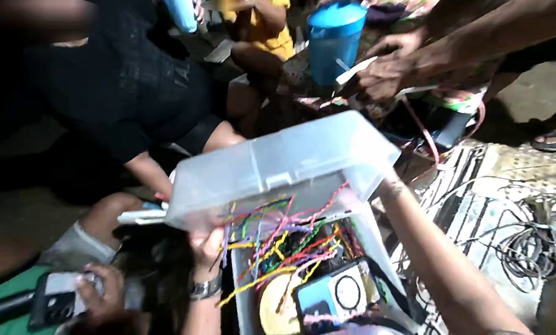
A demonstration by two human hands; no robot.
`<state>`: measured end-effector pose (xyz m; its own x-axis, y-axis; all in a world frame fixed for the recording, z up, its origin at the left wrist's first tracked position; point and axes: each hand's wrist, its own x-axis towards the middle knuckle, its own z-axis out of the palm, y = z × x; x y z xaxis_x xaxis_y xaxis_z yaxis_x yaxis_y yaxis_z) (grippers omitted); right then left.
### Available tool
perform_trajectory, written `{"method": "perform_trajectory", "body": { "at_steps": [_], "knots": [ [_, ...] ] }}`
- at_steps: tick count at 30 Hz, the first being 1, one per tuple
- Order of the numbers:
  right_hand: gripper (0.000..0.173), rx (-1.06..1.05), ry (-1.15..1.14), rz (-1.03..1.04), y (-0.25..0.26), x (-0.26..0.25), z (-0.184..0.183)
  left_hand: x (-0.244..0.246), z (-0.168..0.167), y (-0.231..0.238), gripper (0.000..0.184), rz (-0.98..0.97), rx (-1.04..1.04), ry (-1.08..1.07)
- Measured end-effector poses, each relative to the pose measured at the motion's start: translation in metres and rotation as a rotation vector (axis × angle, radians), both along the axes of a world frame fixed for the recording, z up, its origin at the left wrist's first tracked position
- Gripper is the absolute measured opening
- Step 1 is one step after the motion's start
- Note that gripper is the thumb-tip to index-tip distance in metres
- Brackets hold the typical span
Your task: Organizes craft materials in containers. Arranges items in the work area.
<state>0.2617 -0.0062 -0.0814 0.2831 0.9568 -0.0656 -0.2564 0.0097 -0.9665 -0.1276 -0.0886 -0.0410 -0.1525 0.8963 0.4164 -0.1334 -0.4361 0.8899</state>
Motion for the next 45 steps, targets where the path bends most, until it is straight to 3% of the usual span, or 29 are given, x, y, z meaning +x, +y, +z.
{"method": "perform_trajectory", "body": {
  "at_steps": [1, 2, 6, 8, 10, 12, 14, 17, 19, 22, 25, 28, 30, 34, 37, 41, 43, 45],
  "knots": [
    [0.048, -0.127, -0.06, -0.042, -0.022, -0.012, 0.036, 0.001, 0.002, 0.001, 0.043, 0.006, -0.007, -0.007],
    [0.05, -0.081, -0.134, -0.102, -0.035, -0.018, 0.049, 0.002, 0.004, 0.003, 0.045, 0.004, -0.008, -0.017],
    [0.038, 0.596, -0.399, -0.296, -0.073, -0.013, 0.073, 0.011, 0.008, 0.013, 0.05, 0.035, -0.08, -0.04],
    [0.027, 0.812, -0.573, -0.178, -0.104, -0.027, 0.087, 0.014, 0.007, 0.013, 0.052, 0.067, -0.144, -0.031],
    [0.026, 0.841, -0.805, 0.173, -0.129, -0.056, 0.093, 0.017, 0.008, 0.012, 0.052, 0.1, -0.209, -0.01],
    [0.042, 0.824, -1.103, 0.454, -0.137, -0.088, 0.086, 0.021, 0.01, 0.011, 0.051, 0.133, -0.257, 0.001],
    [0.07, 0.798, -1.318, 0.616, -0.138, -0.109, 0.07, 0.023, 0.011, 0.01, 0.057, 0.128, -0.294, 0.023],
    [0.106, 0.731, -1.494, 0.687, -0.134, -0.125, 0.059, 0.024, 0.01, 0.011, 0.06, 0.132, -0.306, 0.031],
    [0.111, 0.697, -1.593, 0.677, -0.129, -0.134, 0.064, 0.027, 0.011, 0.009, 0.061, 0.164, -0.327, 0.033],
    [0.096, 0.614, -1.547, 0.826, -0.12, -0.147, 0.066, 0.032, 0.016, 0.007, 0.063, 0.232, -0.379, 0.069],
    [0.066, 0.575, -1.444, 0.849, -0.112, -0.148, 0.07, 0.032, 0.018, 0.006, 0.072, 0.217, -0.426, 0.118],
    [0.032, 0.558, -1.431, 0.824, -0.1, -0.142, 0.076, 0.029, 0.01, 0.009, 0.066, 0.2, -0.406, 0.142],
    [0.023, 0.481, -1.394, 0.931, -0.091, -0.137, 0.088, 0.028, 0.009, 0.011, 0.07, 0.196, -0.426, 0.158],
    [0.02, 0.411, -1.286, 0.949, -0.065, -0.129, 0.122, 0.027, 0.011, 0.012, 0.063, 0.127, -0.48, 0.203],
    [0.025, 0.394, -1.265, 0.887, -0.03, -0.127, 0.124, 0.027, 0.006, 0.014, 0.056, 0.137, -0.545, 0.237],
    [0.057, 0.096, -1.473, 0.985, -0.011, -0.132, 0.11, 0.024, 0.009, 0.016, 0.063, 0.135, -0.664, 0.329],
    [0.051, 0.171, -1.43, 0.961, -0.023, -0.128, 0.113, 0.02, 0.003, 0.018, 0.062, 0.136, -0.667, 0.326],
    [0.038, 0.359, -1.337, 0.809, -0.043, -0.114, 0.117, 0.016, -0.001, 0.018, 0.061, 0.128, -0.677, 0.297]
  ]
}}
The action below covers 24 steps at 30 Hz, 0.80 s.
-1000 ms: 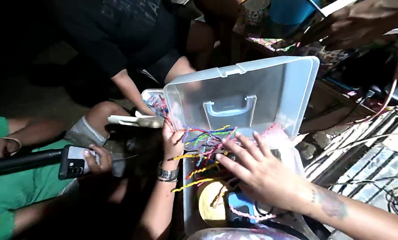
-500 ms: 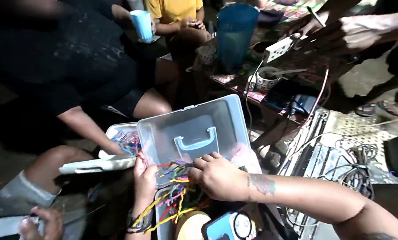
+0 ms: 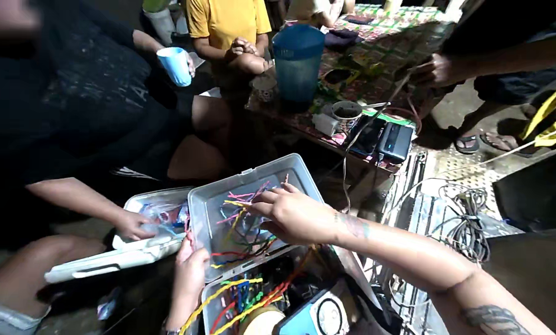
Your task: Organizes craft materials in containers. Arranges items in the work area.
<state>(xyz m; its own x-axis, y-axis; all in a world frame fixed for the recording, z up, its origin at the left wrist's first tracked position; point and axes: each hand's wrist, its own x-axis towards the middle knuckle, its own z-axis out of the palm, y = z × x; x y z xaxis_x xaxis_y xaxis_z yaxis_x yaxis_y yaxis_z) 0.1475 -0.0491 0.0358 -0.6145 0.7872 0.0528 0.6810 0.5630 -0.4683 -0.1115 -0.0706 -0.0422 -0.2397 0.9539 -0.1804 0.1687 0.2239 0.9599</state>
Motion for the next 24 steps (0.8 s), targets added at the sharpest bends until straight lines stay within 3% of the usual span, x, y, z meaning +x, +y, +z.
{"method": "perform_trajectory", "body": {
  "at_steps": [2, 4, 7, 9, 13, 15, 19, 24],
  "knots": [
    [0.025, 0.263, 0.249, -0.152, -0.017, 0.023, -0.001, -0.002, 0.0, 0.0, 0.059, 0.009, 0.001, -0.014],
    [0.028, 0.466, 0.417, -0.437, -0.023, 0.061, -0.004, -0.002, 0.003, 0.0, 0.059, 0.019, -0.011, -0.028],
    [0.031, 0.405, 0.656, -0.966, -0.022, 0.127, -0.016, -0.002, 0.004, 0.0, 0.063, 0.02, 0.009, -0.029],
    [0.034, 0.292, 0.831, -1.159, -0.015, 0.157, -0.031, -0.002, 0.005, -0.001, 0.062, 0.028, 0.07, -0.047],
    [0.057, 0.027, 0.78, -1.194, 0.002, 0.176, -0.042, 0.0, 0.009, -0.003, 0.066, 0.032, 0.284, -0.127],
    [0.056, -0.078, 0.782, -1.138, 0.01, 0.175, -0.036, 0.0, 0.009, -0.006, 0.069, 0.025, 0.356, -0.144],
    [0.046, 0.04, 0.752, -1.089, 0.035, 0.186, -0.022, -0.003, 0.004, -0.008, 0.063, 0.024, 0.382, -0.138],
    [0.048, 0.186, 0.966, -1.035, 0.075, 0.204, 0.026, -0.002, 0.007, -0.01, 0.063, 0.04, 0.358, -0.133]
  ]
}}
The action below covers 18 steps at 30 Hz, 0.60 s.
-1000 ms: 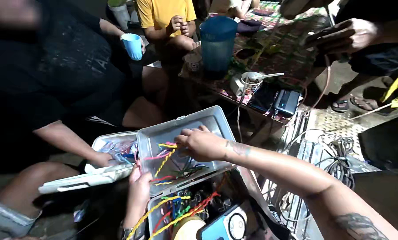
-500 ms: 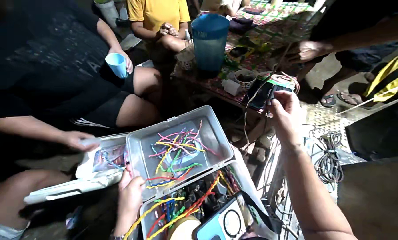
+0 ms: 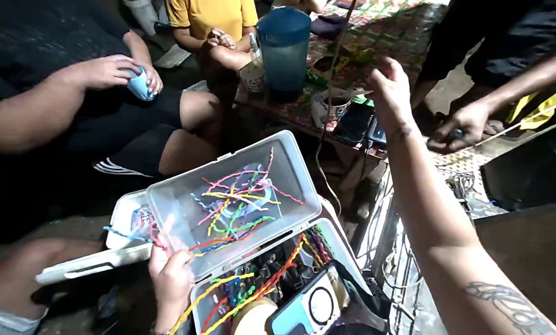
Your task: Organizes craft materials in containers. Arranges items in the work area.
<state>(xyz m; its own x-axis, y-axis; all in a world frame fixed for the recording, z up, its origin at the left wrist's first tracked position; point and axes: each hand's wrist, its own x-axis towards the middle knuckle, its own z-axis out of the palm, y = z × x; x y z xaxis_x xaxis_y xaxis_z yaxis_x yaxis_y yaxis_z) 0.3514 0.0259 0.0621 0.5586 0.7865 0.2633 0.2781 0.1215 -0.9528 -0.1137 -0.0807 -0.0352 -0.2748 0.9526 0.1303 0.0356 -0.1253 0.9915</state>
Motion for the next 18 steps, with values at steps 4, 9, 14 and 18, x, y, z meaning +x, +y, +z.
{"method": "perform_trajectory", "body": {
  "at_steps": [4, 9, 14, 18],
  "knots": [
    [0.035, -0.324, -0.196, 0.327, 0.006, -0.023, 0.03, -0.001, -0.001, 0.0, 0.066, 0.011, 0.034, -0.002],
    [0.024, -0.963, -0.568, 0.368, -0.024, -0.093, -0.034, -0.007, -0.008, 0.003, 0.065, 0.02, 0.026, -0.019],
    [0.057, -0.901, -0.427, 0.12, -0.037, -0.111, -0.127, -0.011, -0.012, 0.006, 0.06, 0.008, 0.009, -0.009],
    [0.068, -0.763, -0.316, 0.283, -0.024, -0.101, -0.174, -0.011, -0.012, 0.008, 0.064, -0.009, -0.004, -0.006]
  ]
}}
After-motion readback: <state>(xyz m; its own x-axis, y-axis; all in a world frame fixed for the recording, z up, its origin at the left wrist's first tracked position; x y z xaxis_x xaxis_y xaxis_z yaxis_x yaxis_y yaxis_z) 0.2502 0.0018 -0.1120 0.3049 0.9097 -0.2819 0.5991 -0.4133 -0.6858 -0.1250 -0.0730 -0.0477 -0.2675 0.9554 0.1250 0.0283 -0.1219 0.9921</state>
